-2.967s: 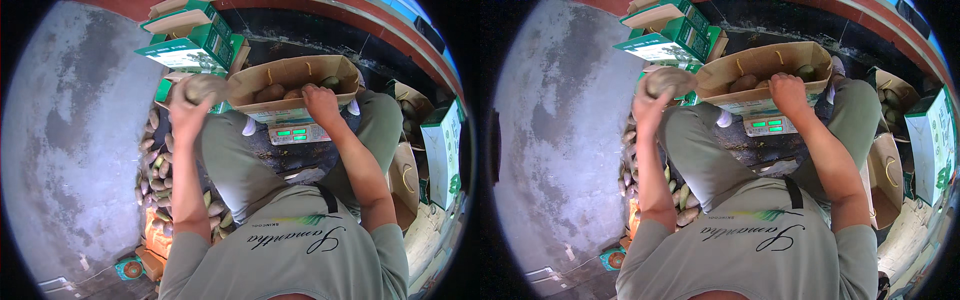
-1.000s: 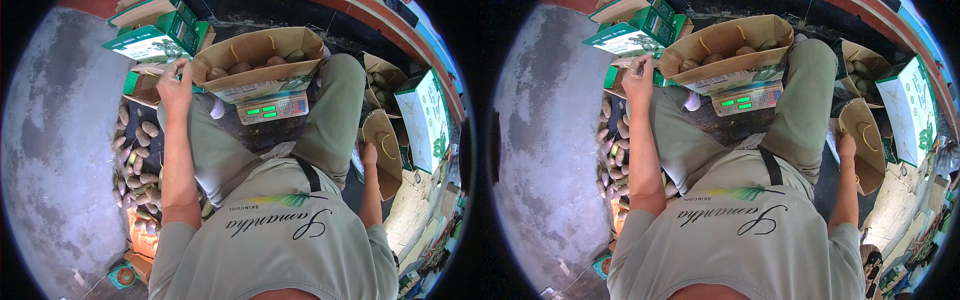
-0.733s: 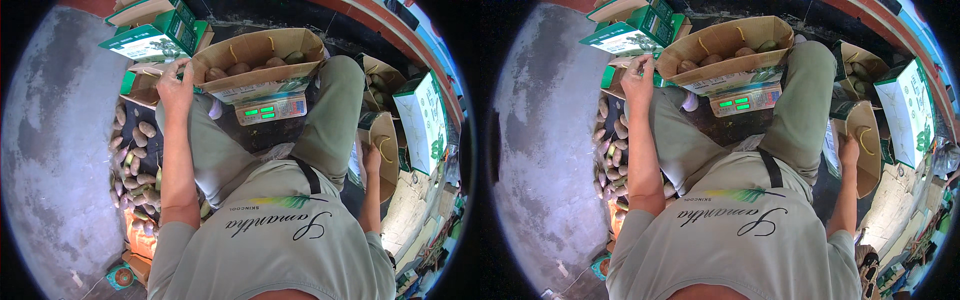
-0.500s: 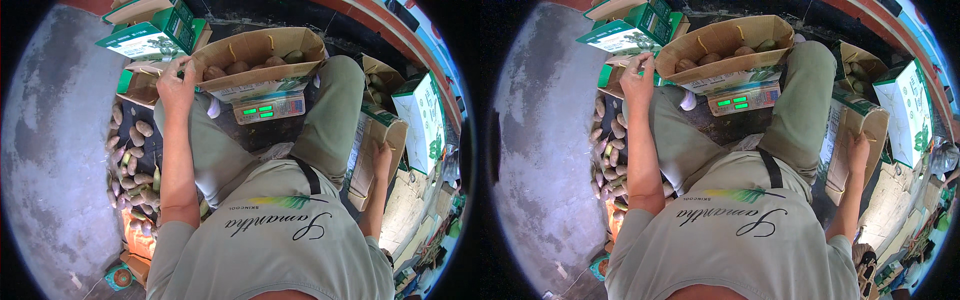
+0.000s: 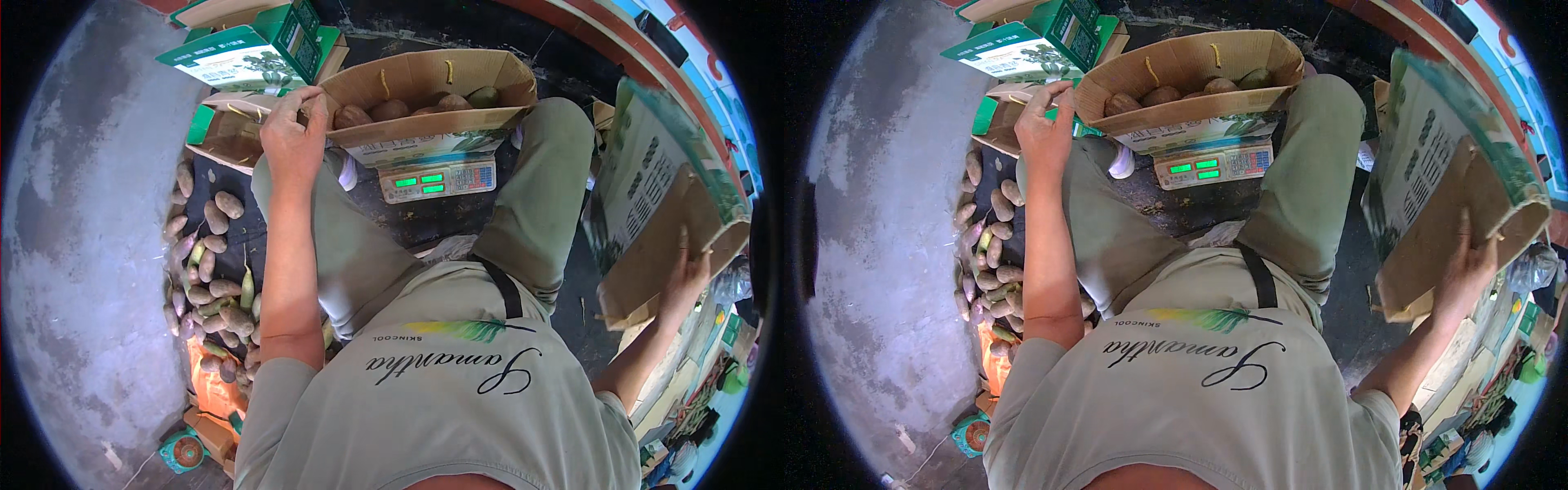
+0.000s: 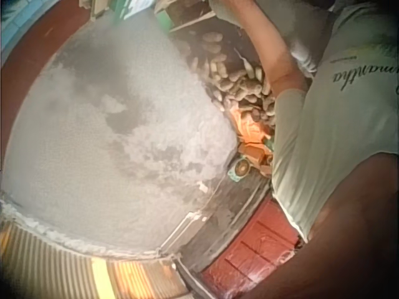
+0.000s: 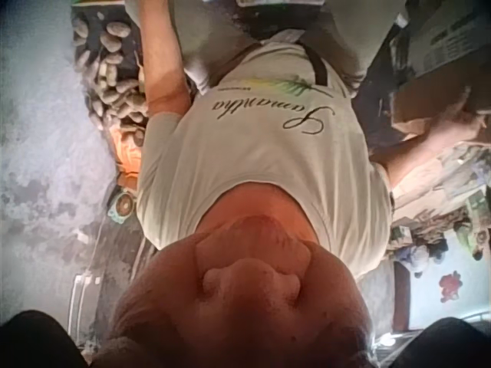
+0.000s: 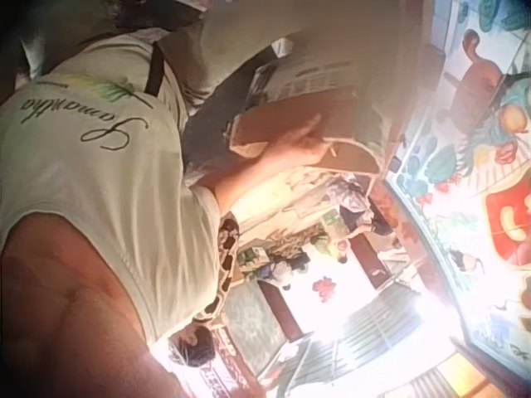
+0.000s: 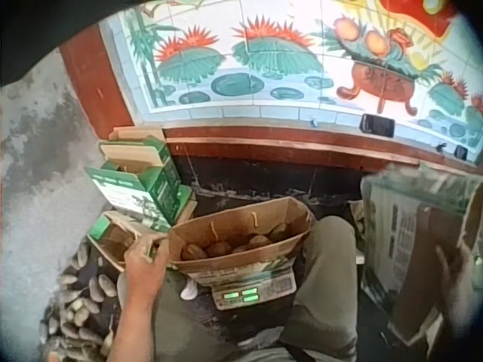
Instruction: Weighing and packing large root vegetables or tubers into gift boxes.
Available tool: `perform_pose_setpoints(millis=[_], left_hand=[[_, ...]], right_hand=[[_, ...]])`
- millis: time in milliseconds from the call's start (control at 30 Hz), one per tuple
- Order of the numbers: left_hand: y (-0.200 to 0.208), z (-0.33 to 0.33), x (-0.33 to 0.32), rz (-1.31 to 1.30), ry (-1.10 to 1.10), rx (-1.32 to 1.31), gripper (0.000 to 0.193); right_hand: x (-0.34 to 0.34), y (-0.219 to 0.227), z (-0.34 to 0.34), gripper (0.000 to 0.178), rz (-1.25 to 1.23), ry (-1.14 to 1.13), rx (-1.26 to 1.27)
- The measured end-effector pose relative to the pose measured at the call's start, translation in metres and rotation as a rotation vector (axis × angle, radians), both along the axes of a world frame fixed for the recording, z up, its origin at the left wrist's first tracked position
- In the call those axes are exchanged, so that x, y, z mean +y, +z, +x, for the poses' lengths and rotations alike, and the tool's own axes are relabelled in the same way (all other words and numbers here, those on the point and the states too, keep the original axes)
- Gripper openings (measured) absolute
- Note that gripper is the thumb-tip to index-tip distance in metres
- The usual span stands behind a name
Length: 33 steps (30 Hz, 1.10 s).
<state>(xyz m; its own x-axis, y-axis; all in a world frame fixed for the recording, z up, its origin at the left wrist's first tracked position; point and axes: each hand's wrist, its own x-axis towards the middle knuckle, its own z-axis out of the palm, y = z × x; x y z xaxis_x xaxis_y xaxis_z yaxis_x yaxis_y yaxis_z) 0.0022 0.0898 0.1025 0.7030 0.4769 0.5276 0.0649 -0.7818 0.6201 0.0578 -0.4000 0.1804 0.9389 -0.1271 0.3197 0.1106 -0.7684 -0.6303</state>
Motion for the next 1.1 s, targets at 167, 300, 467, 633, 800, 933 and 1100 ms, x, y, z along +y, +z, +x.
perform_pose_setpoints(millis=[167,300,467,633,800,933,1100], left_hand=[[0.005,0.0,-0.003,-0.009,-0.009,-0.026,0.016],[0.004,-0.001,-0.001,0.001,-0.017,-0.046,0.015],[0.005,-0.002,-0.004,0.024,-0.004,-0.028,0.013],[0.004,-0.002,-0.005,0.086,0.0,-0.036,0.012],[0.009,-0.004,-0.008,0.052,0.004,-0.029,0.013],[0.009,-0.001,-0.009,0.063,-0.009,-0.003,0.013],[0.006,-0.001,-0.005,0.051,-0.014,-0.068,0.014]], right_hand=[[0.027,0.023,0.024,0.03,-0.035,-0.022,-0.176],[0.042,0.022,0.042,0.026,0.103,0.236,-0.339],[0.079,0.028,0.072,0.022,-0.049,0.418,-0.369],[0.124,0.012,0.125,0.024,-0.186,0.567,-0.361],[0.187,0.013,0.167,0.026,-0.299,0.703,-0.394],[0.238,-0.01,0.195,0.026,-0.436,0.797,-0.375],[0.301,-0.046,0.225,0.026,-0.398,1.016,-0.43]])
